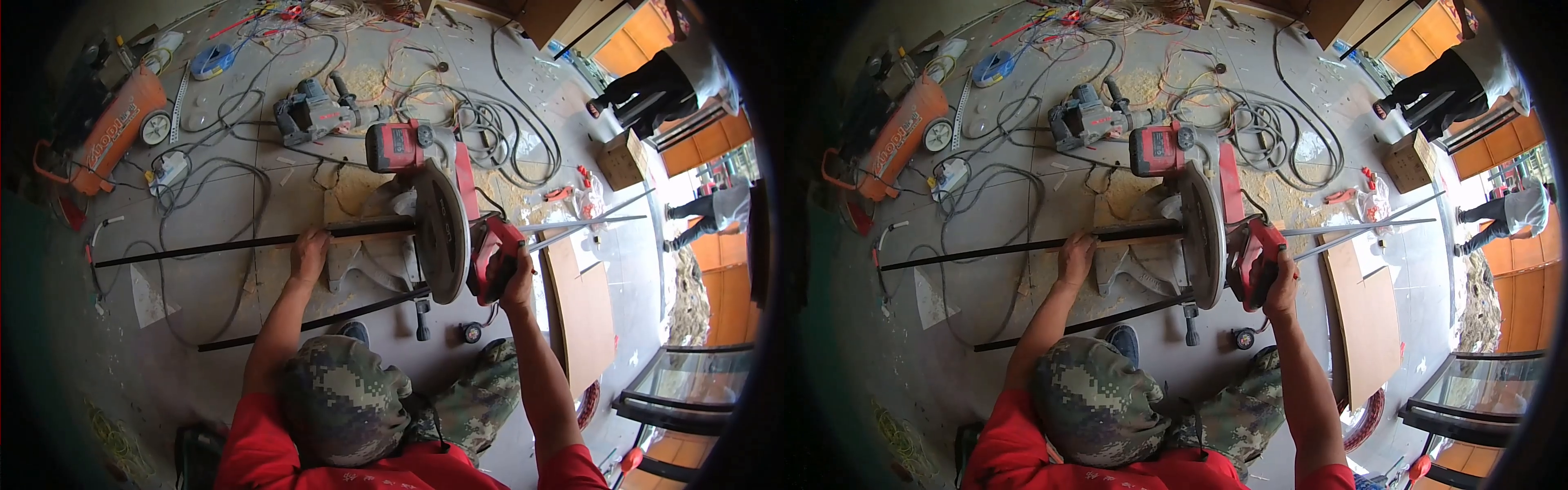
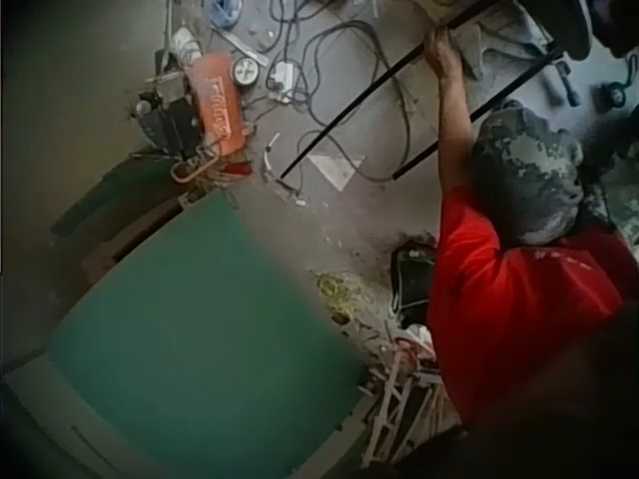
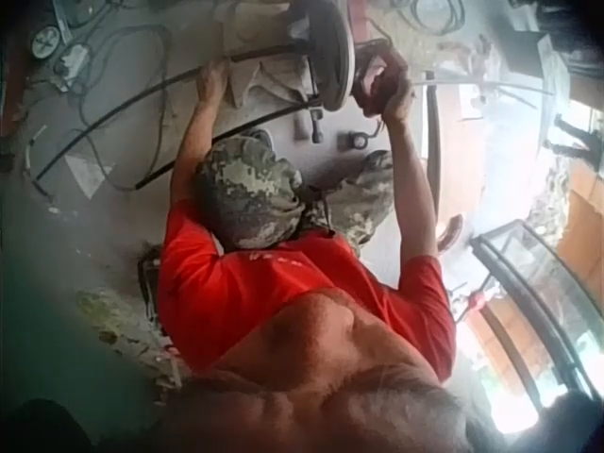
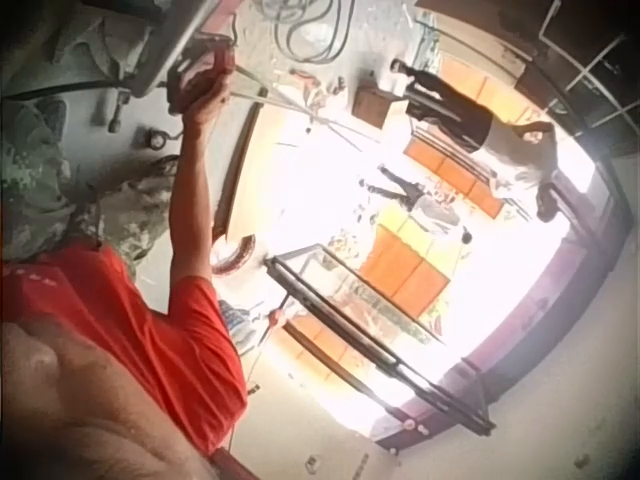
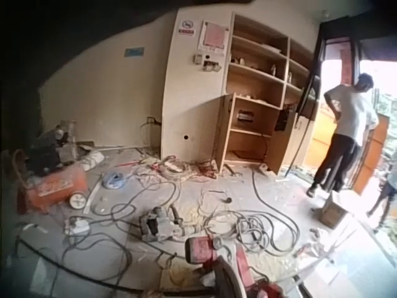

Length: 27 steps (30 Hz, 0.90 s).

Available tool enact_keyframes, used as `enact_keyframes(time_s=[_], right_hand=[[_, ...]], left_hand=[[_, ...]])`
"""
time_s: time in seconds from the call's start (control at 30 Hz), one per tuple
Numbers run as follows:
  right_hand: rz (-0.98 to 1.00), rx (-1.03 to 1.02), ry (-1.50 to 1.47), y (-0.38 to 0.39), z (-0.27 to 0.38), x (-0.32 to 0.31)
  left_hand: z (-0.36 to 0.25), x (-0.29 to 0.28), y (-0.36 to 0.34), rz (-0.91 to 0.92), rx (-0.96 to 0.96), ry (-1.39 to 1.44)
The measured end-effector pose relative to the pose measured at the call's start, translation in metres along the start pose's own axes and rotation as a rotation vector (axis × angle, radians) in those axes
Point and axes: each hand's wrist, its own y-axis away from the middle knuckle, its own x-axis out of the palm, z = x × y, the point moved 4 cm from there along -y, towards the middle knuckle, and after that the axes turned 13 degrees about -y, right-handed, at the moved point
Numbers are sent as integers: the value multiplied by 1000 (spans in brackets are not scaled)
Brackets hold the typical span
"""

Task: Cutting plastic trim pieces to size with a miter saw and nailing them onto wall panels.

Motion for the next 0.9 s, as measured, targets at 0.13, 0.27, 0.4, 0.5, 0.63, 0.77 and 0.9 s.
enact_keyframes(time_s=[0.13, 0.27, 0.4, 0.5, 0.63, 0.77, 0.9], right_hand=[[11, 1, 15, 2, 5, -5], [-1, -157, 301, -14, 53, 27], [-57, 72, 220, -43, 103, 77], [-36, 27, 246, -71, 120, 90], [62, 10, 340, -83, 136, 98], [-57, -53, 139, -102, 124, 67], [-184, -50, -9, -125, 67, -53]], left_hand=[[-6, 0, -3, 33, -9, -19], [-7, 7, 2, 76, 30, -24], [-3, 11, 4, 137, 22, -106], [-9, 7, -2, 174, 61, -129], [-10, 7, -6, 217, 128, -123], [2, 1, -9, 264, 154, -224], [-29, -25, -17, 181, 332, -239]])
